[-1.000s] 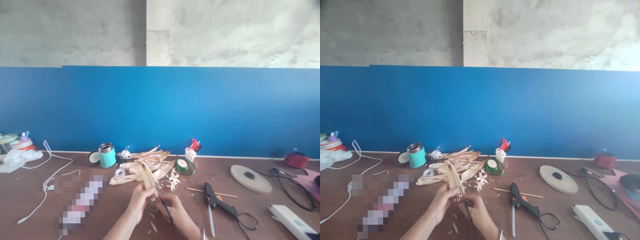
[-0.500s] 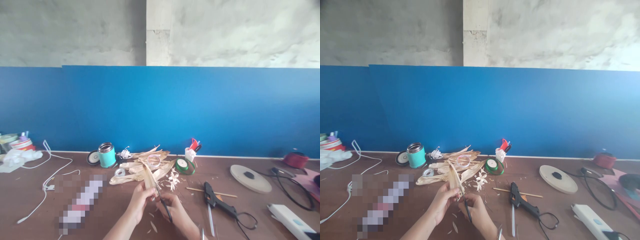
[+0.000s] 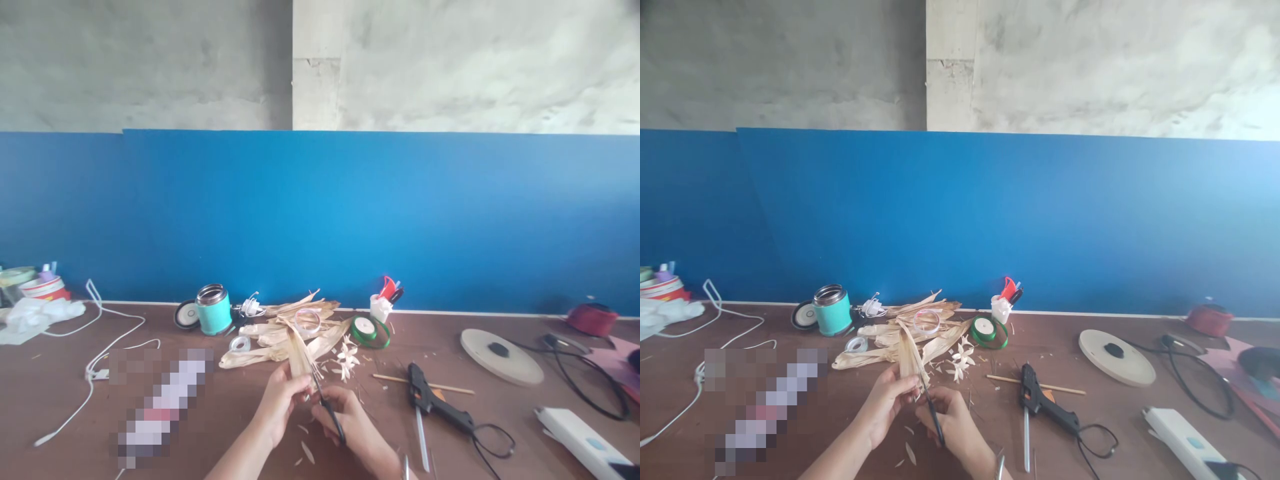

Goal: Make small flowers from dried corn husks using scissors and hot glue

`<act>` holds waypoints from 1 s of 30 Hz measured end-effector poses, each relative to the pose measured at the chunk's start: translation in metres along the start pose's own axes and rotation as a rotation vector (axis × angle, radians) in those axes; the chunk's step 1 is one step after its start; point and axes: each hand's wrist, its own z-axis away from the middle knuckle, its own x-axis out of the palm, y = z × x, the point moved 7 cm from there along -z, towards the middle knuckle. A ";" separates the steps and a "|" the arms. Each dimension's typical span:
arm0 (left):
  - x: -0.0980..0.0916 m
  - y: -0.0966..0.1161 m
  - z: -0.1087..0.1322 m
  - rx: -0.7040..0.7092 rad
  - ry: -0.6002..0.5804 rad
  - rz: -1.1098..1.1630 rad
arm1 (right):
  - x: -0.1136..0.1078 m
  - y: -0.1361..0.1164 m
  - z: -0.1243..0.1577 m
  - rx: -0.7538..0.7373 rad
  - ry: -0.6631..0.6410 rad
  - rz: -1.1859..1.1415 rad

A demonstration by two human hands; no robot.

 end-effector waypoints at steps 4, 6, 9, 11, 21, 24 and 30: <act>0.001 -0.001 0.000 0.003 -0.021 0.001 | 0.000 -0.005 0.000 -0.028 0.007 -0.010; 0.002 -0.001 0.001 0.003 -0.033 0.001 | 0.000 -0.007 0.000 -0.033 0.012 -0.009; 0.002 0.000 0.002 0.009 -0.027 -0.002 | 0.001 -0.007 0.000 -0.032 0.009 -0.005; 0.001 0.001 0.002 0.011 -0.018 -0.006 | 0.001 -0.007 0.001 -0.026 0.006 -0.001; 0.000 0.002 0.001 0.018 -0.006 -0.008 | 0.000 -0.011 0.003 -0.037 0.019 0.009; 0.000 0.003 0.002 0.015 0.006 -0.008 | -0.002 -0.009 0.003 -0.027 0.032 0.006; -0.002 0.005 0.002 0.004 0.025 -0.025 | -0.003 -0.004 0.001 -0.020 0.029 -0.008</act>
